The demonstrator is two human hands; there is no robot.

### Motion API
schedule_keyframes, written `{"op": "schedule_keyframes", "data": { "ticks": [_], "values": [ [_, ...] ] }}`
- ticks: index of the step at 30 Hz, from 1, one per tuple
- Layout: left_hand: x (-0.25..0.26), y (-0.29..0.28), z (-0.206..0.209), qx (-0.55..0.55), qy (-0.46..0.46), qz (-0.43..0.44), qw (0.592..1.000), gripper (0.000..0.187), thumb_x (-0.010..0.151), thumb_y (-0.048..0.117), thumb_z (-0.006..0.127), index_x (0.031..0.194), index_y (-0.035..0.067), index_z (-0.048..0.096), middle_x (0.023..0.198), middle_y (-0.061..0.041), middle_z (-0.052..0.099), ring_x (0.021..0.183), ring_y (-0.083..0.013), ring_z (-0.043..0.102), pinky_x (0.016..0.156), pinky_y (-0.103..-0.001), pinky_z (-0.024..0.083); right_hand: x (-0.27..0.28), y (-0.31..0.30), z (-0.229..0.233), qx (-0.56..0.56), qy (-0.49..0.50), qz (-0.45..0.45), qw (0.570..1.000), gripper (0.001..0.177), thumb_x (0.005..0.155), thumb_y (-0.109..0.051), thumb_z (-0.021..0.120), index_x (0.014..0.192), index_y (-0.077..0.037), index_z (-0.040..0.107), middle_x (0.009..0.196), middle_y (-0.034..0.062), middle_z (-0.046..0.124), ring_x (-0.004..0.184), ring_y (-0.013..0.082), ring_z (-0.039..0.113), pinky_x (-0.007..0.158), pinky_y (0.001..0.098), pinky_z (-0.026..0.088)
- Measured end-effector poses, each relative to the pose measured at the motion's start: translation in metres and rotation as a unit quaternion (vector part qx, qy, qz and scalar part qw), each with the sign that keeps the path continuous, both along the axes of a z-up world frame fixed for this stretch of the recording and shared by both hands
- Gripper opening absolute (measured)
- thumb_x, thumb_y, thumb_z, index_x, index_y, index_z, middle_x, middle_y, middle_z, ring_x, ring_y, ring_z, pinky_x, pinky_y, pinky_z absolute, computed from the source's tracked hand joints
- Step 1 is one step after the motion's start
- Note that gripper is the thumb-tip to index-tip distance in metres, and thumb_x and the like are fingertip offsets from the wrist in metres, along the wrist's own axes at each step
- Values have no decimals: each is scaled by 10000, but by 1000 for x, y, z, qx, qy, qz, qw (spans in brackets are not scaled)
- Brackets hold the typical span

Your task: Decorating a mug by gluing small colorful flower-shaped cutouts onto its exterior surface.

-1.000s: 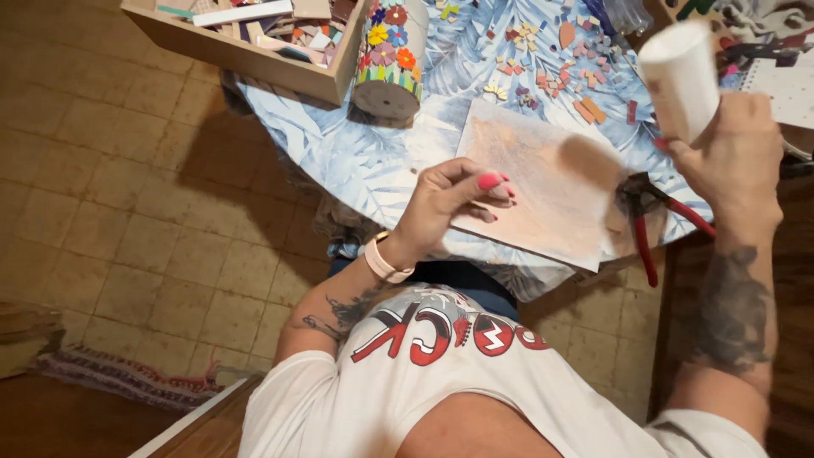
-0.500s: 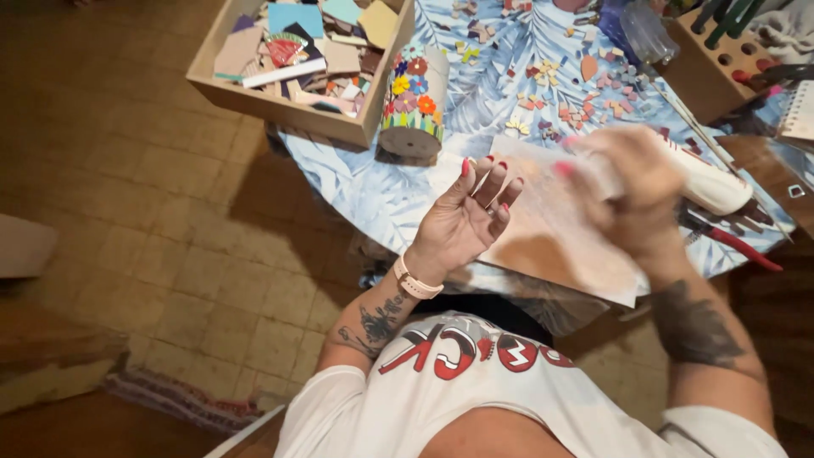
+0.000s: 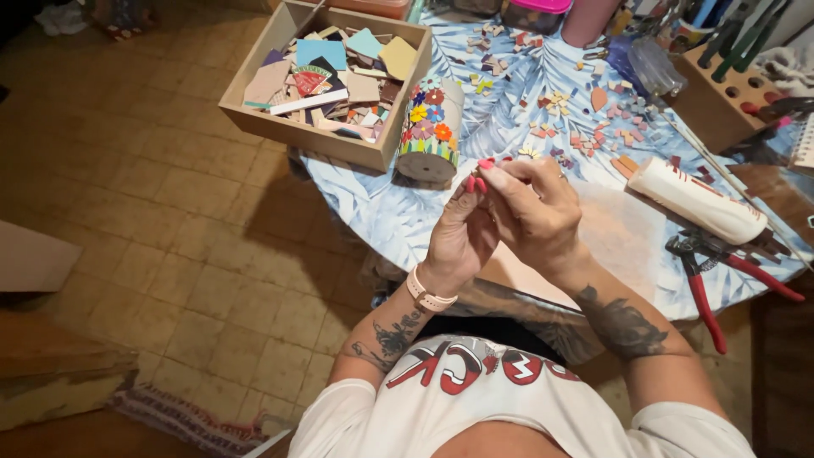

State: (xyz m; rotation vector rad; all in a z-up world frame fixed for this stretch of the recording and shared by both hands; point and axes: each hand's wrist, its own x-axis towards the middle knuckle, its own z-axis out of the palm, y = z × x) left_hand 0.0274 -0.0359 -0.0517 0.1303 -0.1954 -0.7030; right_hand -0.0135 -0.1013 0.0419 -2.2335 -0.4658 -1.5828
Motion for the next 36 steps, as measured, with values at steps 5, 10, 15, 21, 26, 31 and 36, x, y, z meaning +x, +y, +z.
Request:
{"op": "schedule_keyframes", "data": {
  "ticks": [5, 10, 15, 21, 26, 31, 36],
  "values": [
    [-5, 5, 2, 72, -91, 114, 987, 233, 884, 152, 502, 1099, 73, 545, 1036, -96, 597, 981, -161, 544, 879, -387, 425, 1, -1, -6, -33, -16, -3, 999, 87, 757, -20, 628, 820, -42, 685, 744, 84, 551, 560, 204, 513, 534, 315, 454],
    [-13, 10, 22, 94, -98, 165, 977, 230, 873, 113, 510, 1075, 9, 547, 1019, -138, 593, 970, -185, 548, 879, -388, 424, -2, 5, 0, -4, 3, 61, 998, 107, 739, 13, 625, 827, -22, 674, 761, 109, 540, 581, 220, 517, 560, 326, 463],
    [-16, 12, 26, 132, -129, 224, 957, 225, 840, 75, 536, 1034, -37, 560, 996, -164, 597, 958, -187, 552, 866, -340, 441, -5, 6, -2, 66, 46, 121, 989, 65, 740, 15, 642, 805, 15, 651, 750, 132, 532, 621, 259, 554, 595, 350, 476],
    [-19, 20, 33, 183, -160, 263, 934, 199, 841, 75, 535, 993, -47, 578, 974, -168, 600, 939, -164, 536, 857, -339, 451, -1, 7, -3, 80, 31, 141, 986, 50, 746, 36, 639, 795, 36, 650, 739, 151, 538, 606, 246, 557, 599, 340, 476],
    [-17, 35, 41, 213, -349, 301, 861, 392, 867, 192, 499, 1157, -70, 465, 1202, -183, 473, 1121, -266, 454, 898, -372, 423, 11, -29, -5, 88, 108, 136, 981, 57, 781, 6, 642, 826, 40, 634, 767, 177, 565, 663, 298, 580, 648, 377, 466],
    [10, 57, 24, 339, -491, 432, 676, 238, 855, 113, 477, 1001, -61, 547, 1053, -192, 564, 1009, -361, 535, 886, -439, 418, 64, -62, -12, 206, 254, 199, 924, 56, 905, 18, 540, 884, 66, 560, 703, 167, 594, 643, 234, 602, 646, 324, 470],
    [25, 74, 13, 415, -573, 443, 551, 207, 864, 19, 395, 1022, -44, 513, 1034, -187, 567, 1036, -359, 523, 898, -421, 450, 125, -89, -26, 300, 408, 210, 836, 110, 892, -86, 553, 879, 23, 551, 746, 116, 576, 638, 152, 586, 603, 225, 532]
  ]
}}
